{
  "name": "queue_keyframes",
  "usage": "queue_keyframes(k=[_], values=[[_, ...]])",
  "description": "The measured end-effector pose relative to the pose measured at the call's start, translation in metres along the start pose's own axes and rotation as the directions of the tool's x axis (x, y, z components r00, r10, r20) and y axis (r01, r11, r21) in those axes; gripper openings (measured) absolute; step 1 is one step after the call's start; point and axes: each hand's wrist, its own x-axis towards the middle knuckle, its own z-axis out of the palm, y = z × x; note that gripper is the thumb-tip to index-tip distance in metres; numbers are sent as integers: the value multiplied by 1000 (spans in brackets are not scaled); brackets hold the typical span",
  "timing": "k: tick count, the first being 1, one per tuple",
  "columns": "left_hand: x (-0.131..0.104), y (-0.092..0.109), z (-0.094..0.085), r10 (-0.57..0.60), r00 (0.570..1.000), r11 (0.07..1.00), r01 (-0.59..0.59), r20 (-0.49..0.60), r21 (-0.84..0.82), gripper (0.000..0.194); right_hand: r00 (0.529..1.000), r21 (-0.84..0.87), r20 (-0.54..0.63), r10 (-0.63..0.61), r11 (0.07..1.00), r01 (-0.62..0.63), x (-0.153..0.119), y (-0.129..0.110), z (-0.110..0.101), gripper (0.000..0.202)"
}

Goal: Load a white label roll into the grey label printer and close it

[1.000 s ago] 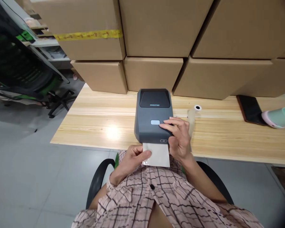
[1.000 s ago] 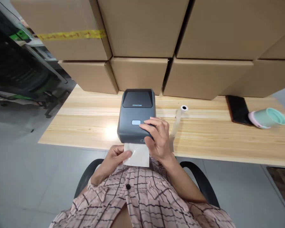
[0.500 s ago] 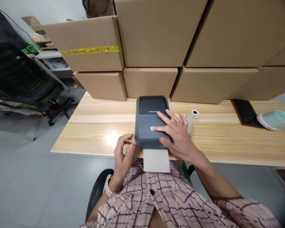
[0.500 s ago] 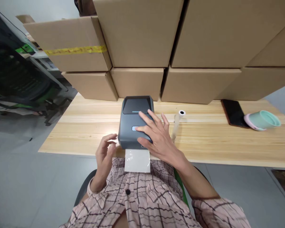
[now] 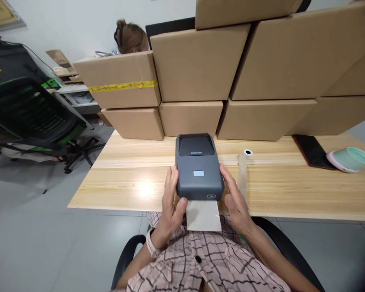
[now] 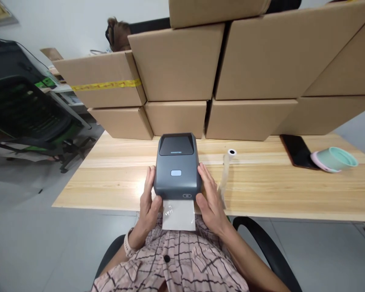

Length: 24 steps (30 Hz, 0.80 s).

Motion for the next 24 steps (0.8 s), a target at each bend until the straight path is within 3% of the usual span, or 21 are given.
queue_keyframes(k=[3, 5, 8, 11, 15, 20, 24], values=[[2, 12, 5, 158, 986, 987, -158, 47, 2, 64, 1000, 89, -8, 24, 996, -24, 0, -1, 0, 70], [1, 12, 11, 176, 984, 984, -177, -28, -33, 69, 999, 157, -16, 50, 987, -46, -2, -1, 3, 70], [0, 0, 17, 2, 980, 986, -35, -201, -160, 69, 992, 259, -15, 128, 958, -120, -6, 1, 8, 67], [-5, -13, 17, -168, 972, 951, 117, -162, -287, 61, 984, 315, -34, 173, 937, -154, -9, 4, 15, 66], [-13, -15, 15, -223, 968, 933, 178, -113, -311, 63, 986, 300, -66, 152, 946, -125, -11, 6, 21, 66], [-10, -13, 11, -156, 976, 967, 120, -153, -224, 64, 987, 272, -26, 160, 951, -147, -7, -6, 11, 68], [26, -10, -4, 11, 986, 976, -47, -168, -212, 62, 997, 90, 15, 69, 993, -70, 22, -27, -12, 80]])
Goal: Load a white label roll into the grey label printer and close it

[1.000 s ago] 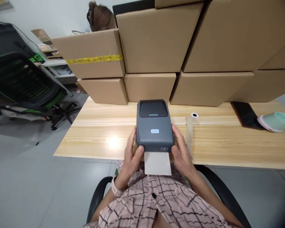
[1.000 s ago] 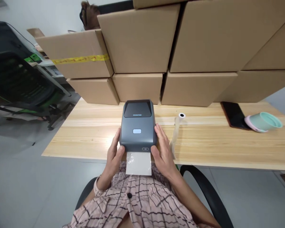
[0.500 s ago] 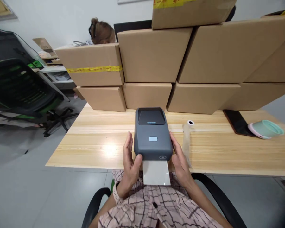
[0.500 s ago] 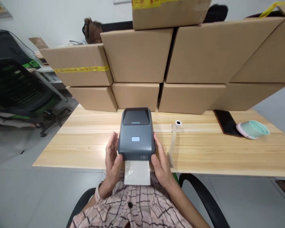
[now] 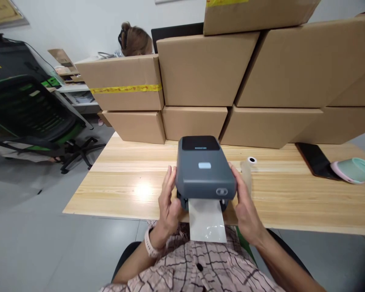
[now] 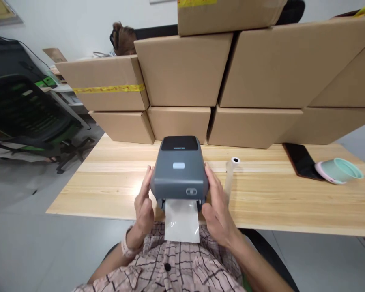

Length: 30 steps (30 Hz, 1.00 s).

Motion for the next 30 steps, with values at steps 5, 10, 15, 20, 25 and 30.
queue_keyframes(k=[5, 10, 15, 20, 25, 30], values=[[82, -7, -7, 6, 996, 991, -19, -93, -131, 48, 956, -265, -42, -291, 926, 270, 90, -25, -19, 78], [117, -32, -11, -306, 944, 951, 295, 127, 94, 57, 908, -340, -156, -389, 884, 320, 190, -27, -20, 71], [103, -38, -14, -442, 841, 881, 343, 312, 325, 88, 922, -384, -148, -358, 880, 280, 245, -15, -24, 71], [101, -30, -13, -511, 796, 827, 353, 324, 437, 85, 816, -552, -167, -554, 738, 388, 214, -17, -25, 80], [103, -23, -9, -550, 778, 785, 356, 304, 507, 82, 860, -519, 357, -365, 687, 508, 155, -20, -11, 76], [104, -21, -8, -568, 772, 753, 346, 287, 559, 85, 698, -552, 710, 94, 690, 468, 161, -9, 10, 95]])
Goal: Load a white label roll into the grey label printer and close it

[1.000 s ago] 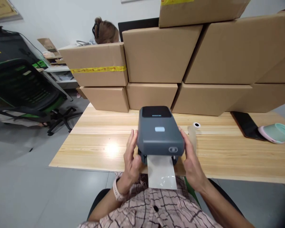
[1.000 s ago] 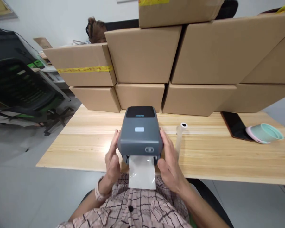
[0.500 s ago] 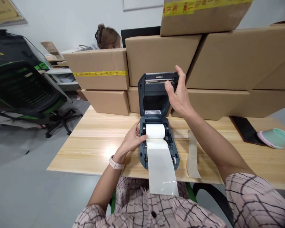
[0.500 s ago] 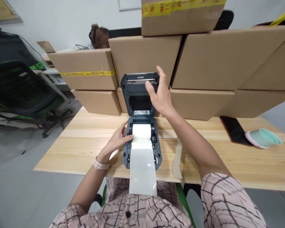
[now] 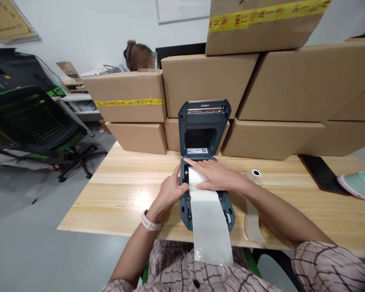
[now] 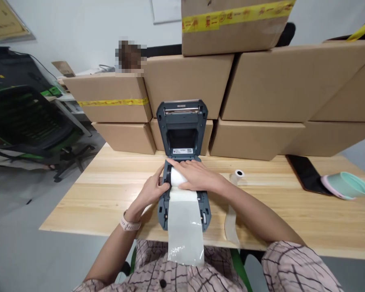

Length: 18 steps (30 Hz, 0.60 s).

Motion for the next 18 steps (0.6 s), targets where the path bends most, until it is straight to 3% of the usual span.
queue_keyframes(k=[4, 7, 9, 12, 15, 18], values=[[-1, 3, -3, 64, 998, 998, -64, 23, -6, 84, 997, 25, 74, -5, 1000, 3, 16, 3, -3, 103], [-3, 6, -5, 99, 994, 995, -99, 44, -13, 79, 997, 120, 49, -61, 991, 55, 7, 4, -17, 106], [-3, 6, -6, 94, 995, 996, -93, 40, -9, 79, 992, 212, -13, -128, 969, 127, -11, 6, -32, 105], [-3, 5, -5, 80, 996, 997, -80, 26, -9, 79, 954, 338, -223, -200, 902, 268, -48, 16, -56, 102], [-2, 3, -4, 63, 997, 998, -63, 38, -10, 82, 896, 380, -441, -56, 893, 243, -82, 39, -65, 103], [-2, 4, -4, 75, 996, 997, -75, 39, -15, 82, 842, 447, -498, 208, 893, 44, -96, 71, -54, 104]])
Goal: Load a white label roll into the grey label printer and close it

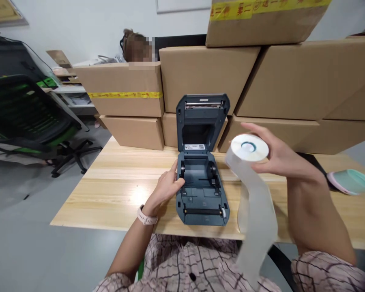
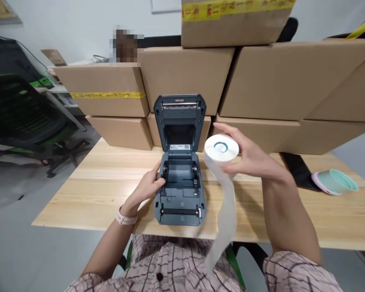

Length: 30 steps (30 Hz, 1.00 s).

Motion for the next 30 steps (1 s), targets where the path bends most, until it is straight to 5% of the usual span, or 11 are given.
queue_keyframes(k=[5, 10, 15, 20, 25, 30], values=[[0, -2, 1, 17, 1000, 1000, -17, -19, -6, 81, 954, 104, -60, 294, 952, -287, 3, 61, 28, 106], [3, -5, 2, 6, 1000, 1000, -7, -14, -8, 85, 942, 203, -25, 334, 925, -322, 10, 91, 60, 106], [4, -4, 2, -22, 1000, 1000, 22, -5, -1, 89, 951, 223, 23, 308, 926, -305, -6, 97, 42, 101], [4, -4, 3, -9, 1000, 1000, 9, -15, -10, 86, 913, 419, -82, 400, 845, -332, -58, 106, 12, 75], [3, -3, 3, 6, 1000, 1000, -6, -19, 9, 82, 874, 466, 251, 416, 739, -486, -89, 106, 30, 64], [2, -3, 3, 9, 1000, 1000, -9, -27, -8, 84, 908, 447, 280, 312, 795, -411, -81, 80, 35, 53]])
